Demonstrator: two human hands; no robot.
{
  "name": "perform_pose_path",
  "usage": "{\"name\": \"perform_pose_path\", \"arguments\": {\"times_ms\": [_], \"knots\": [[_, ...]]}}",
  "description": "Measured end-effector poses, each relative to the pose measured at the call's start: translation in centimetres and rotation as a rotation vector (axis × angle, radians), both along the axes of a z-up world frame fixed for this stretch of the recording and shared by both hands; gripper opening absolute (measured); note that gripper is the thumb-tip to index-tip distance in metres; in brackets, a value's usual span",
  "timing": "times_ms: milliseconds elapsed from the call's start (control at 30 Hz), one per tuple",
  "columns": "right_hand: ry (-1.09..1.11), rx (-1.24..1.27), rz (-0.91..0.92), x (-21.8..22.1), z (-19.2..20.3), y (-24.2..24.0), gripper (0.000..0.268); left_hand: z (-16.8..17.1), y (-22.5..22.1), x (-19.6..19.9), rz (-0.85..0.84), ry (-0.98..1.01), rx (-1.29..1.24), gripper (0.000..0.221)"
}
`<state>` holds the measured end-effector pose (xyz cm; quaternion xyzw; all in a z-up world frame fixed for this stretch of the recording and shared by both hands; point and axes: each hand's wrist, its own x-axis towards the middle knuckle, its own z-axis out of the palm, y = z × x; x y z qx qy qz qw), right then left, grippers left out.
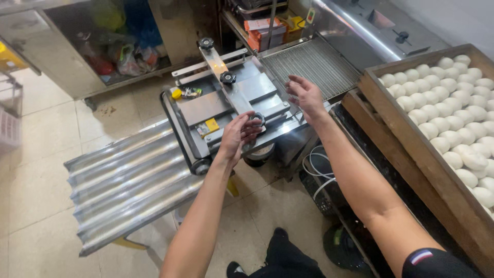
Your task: The person moves a tray of dough balls, organizes empty metal trays on a rack, and then takes baked baguettes from a tray and places them into a plastic bag by hand.
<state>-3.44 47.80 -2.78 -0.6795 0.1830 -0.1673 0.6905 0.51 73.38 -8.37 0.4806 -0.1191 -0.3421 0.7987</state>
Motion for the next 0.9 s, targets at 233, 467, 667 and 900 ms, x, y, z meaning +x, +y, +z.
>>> {"name": "perform_pose_path", "arguments": {"times_ms": [233,467,667,900], "knots": [[0.124,-0.566,-0.031,11.1,-2.8,-10.7,0.041,0.6,-6.1,6.8,0.006,-0.021,0.028,0.04],[0.135,-1.193,-0.033,27.8,-12.2,-32.9,0.049,-3.2,-22.6,17.0,0.04,-0.042,0.042,0.041],[0.455,-1.337,0.059,38.1,-15.9,-44.9,0.058,-5.8,-34.1,26.8,0.048,0.018,0.16,0.04],[0.761,-1.521,0.224,47.0,-19.4,-51.8,0.071,-8.9,-39.7,34.4,0.109,0.049,0.188,0.04]]}}
